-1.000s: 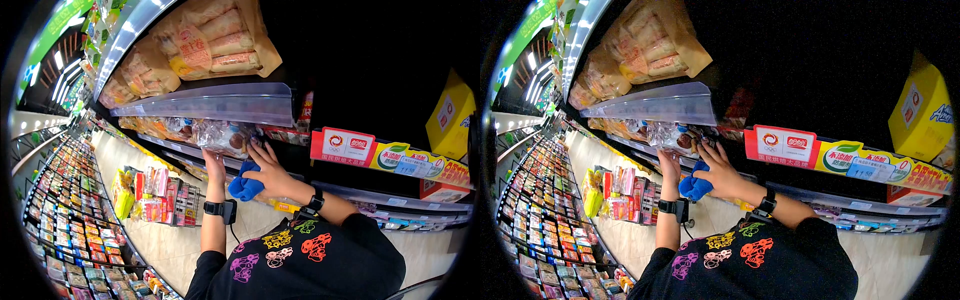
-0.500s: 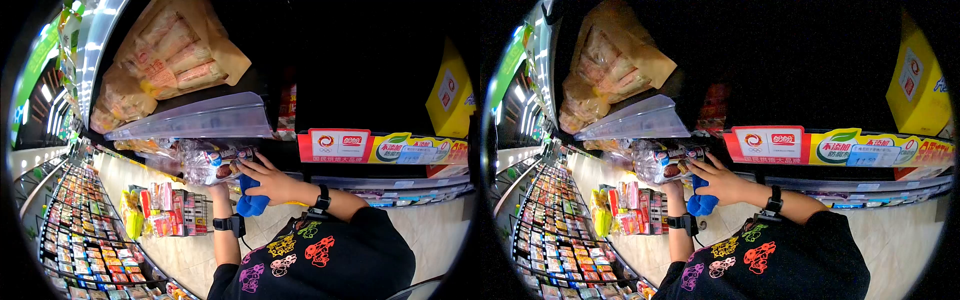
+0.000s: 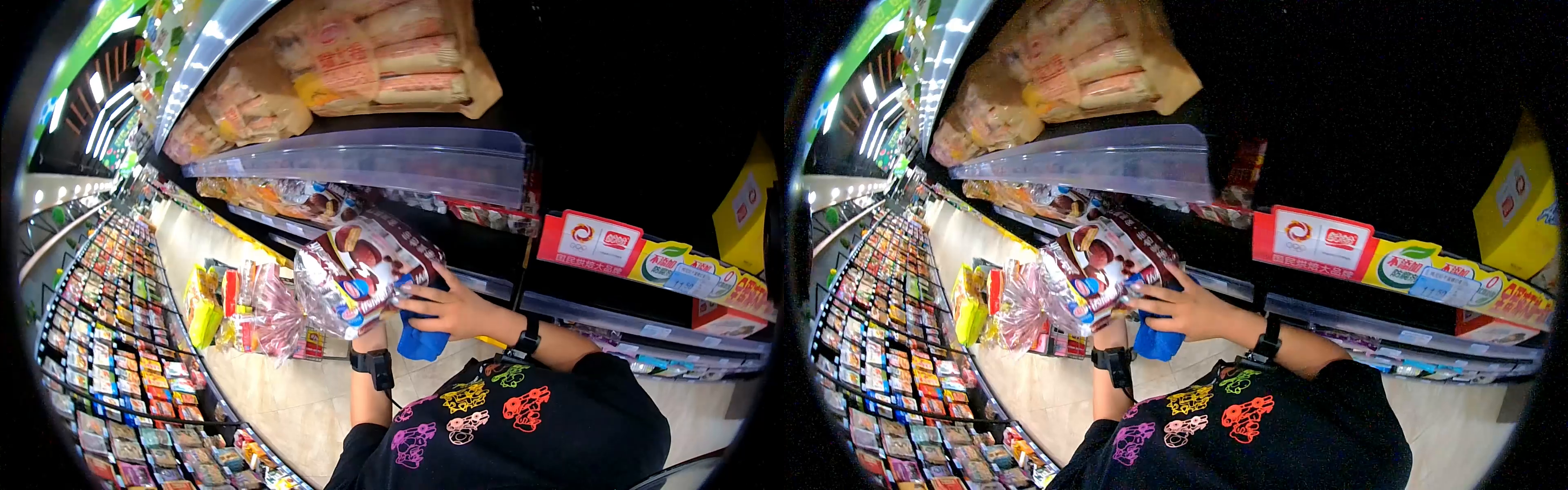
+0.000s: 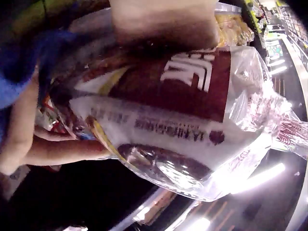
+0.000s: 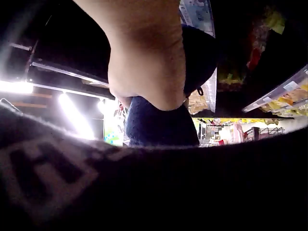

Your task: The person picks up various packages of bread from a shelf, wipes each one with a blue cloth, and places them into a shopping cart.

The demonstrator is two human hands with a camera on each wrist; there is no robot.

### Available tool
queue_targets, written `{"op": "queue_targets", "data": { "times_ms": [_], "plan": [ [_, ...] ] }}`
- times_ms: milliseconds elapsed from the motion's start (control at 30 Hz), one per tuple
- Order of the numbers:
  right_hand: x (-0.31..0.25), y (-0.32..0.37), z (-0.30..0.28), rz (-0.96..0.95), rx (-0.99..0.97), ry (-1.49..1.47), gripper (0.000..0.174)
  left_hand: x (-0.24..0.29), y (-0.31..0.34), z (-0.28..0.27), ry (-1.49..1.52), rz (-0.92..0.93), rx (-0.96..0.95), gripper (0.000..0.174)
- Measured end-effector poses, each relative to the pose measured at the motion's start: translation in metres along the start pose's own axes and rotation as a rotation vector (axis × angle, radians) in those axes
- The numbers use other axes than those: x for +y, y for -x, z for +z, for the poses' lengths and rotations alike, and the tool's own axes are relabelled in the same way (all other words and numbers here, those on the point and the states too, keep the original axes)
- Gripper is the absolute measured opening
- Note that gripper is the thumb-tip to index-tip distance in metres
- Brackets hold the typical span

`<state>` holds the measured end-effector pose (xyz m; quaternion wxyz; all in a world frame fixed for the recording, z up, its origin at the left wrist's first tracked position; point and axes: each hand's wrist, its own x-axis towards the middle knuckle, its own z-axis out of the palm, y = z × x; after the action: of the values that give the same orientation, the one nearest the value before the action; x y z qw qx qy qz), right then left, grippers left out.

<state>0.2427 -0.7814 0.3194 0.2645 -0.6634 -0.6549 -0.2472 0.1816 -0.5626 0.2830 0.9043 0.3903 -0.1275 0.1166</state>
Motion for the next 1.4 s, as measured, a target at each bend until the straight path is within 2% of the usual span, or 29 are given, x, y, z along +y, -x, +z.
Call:
{"op": "queue_targets", "data": {
  "times_ms": [67, 100, 333, 400, 500, 600, 633, 667, 733, 767, 800, 867, 900, 1000, 1033, 1067, 1100, 1133, 1167, 1233, 1400],
  "plan": [
    [-0.003, -0.005, 0.008, -0.105, 0.124, 0.060, 0.024, 0.005, 0.012, 0.006, 0.003, -0.024, 0.016, 0.050],
    [-0.006, -0.006, 0.014, -0.083, 0.166, 0.022, 0.018, 0.008, 0.018, 0.009, 0.005, -0.033, 0.025, 0.050],
    [-0.021, -0.023, 0.041, -0.068, 0.187, -0.230, 0.015, 0.035, 0.072, 0.027, 0.068, -0.075, 0.178, 0.049],
    [-0.029, -0.038, 0.051, -0.076, 0.218, -0.368, 0.016, 0.040, 0.091, 0.009, 0.103, -0.033, 0.247, 0.049],
    [-0.040, -0.055, 0.071, 0.042, 0.166, -0.666, 0.022, 0.042, 0.112, -0.077, 0.161, 0.075, 0.316, 0.059],
    [-0.043, -0.056, 0.103, 0.230, 0.056, -1.157, 0.029, 0.081, 0.105, -0.043, -1.038, 0.522, 0.569, 0.058],
    [-0.045, -0.062, 0.113, 0.313, 0.107, -1.309, 0.031, 0.089, 0.113, -0.036, -1.110, 0.481, 0.613, 0.055],
    [-0.052, -0.064, 0.116, 0.584, 0.088, -1.625, 0.044, 0.096, 0.121, -0.029, -1.177, 0.437, 0.656, 0.052],
    [-0.057, -0.055, 0.124, 0.910, 0.046, -1.713, 0.059, 0.105, 0.135, -0.024, -1.302, 0.338, 0.734, 0.047],
    [-0.054, -0.053, 0.139, 1.020, 0.049, -1.928, 0.069, 0.101, 0.145, -0.035, -1.332, 0.371, 0.766, 0.046],
    [-0.056, -0.049, 0.146, 1.107, 0.025, -1.958, 0.063, 0.098, 0.156, -0.044, -1.274, 0.346, 0.788, 0.046],
    [-0.055, -0.039, 0.169, 1.204, -0.099, -2.050, 0.056, 0.093, 0.177, -0.063, -1.160, 0.302, 0.822, 0.047],
    [-0.056, -0.034, 0.180, 1.236, -0.130, -2.059, 0.053, 0.090, 0.191, -0.077, -1.145, 0.240, 0.847, 0.055],
    [-0.071, -0.022, 0.212, 1.357, -0.244, -2.107, 0.046, 0.081, 0.224, -0.095, -0.803, 0.070, 0.951, 0.065],
    [-0.080, -0.022, 0.221, 1.418, -0.295, -2.133, 0.045, 0.091, 0.234, -0.094, -0.853, -0.070, 0.952, 0.070],
    [-0.090, -0.022, 0.230, 1.480, -0.346, -2.160, 0.045, 0.098, 0.244, -0.092, -0.822, -0.127, 0.930, 0.070],
    [-0.102, -0.021, 0.242, 1.410, -0.315, -2.178, 0.040, 0.106, 0.255, -0.086, -0.792, -0.187, 0.906, 0.070],
    [-0.112, -0.019, 0.254, 1.458, -0.333, -2.202, 0.039, 0.118, 0.262, -0.075, -0.762, -0.248, 0.880, 0.071],
    [-0.121, -0.014, 0.266, 1.510, -0.351, -2.223, 0.038, 0.128, 0.270, -0.071, -0.878, -0.357, 0.894, 0.070],
    [-0.138, -0.013, 0.279, 1.591, -0.383, -2.206, 0.034, 0.119, 0.293, -0.096, -0.836, -0.299, 0.879, 0.068],
    [-0.149, -0.047, 0.302, 1.566, -0.489, -2.126, 0.040, 0.121, 0.308, -0.127, -0.703, -0.173, 0.860, 0.063]
  ]
}}
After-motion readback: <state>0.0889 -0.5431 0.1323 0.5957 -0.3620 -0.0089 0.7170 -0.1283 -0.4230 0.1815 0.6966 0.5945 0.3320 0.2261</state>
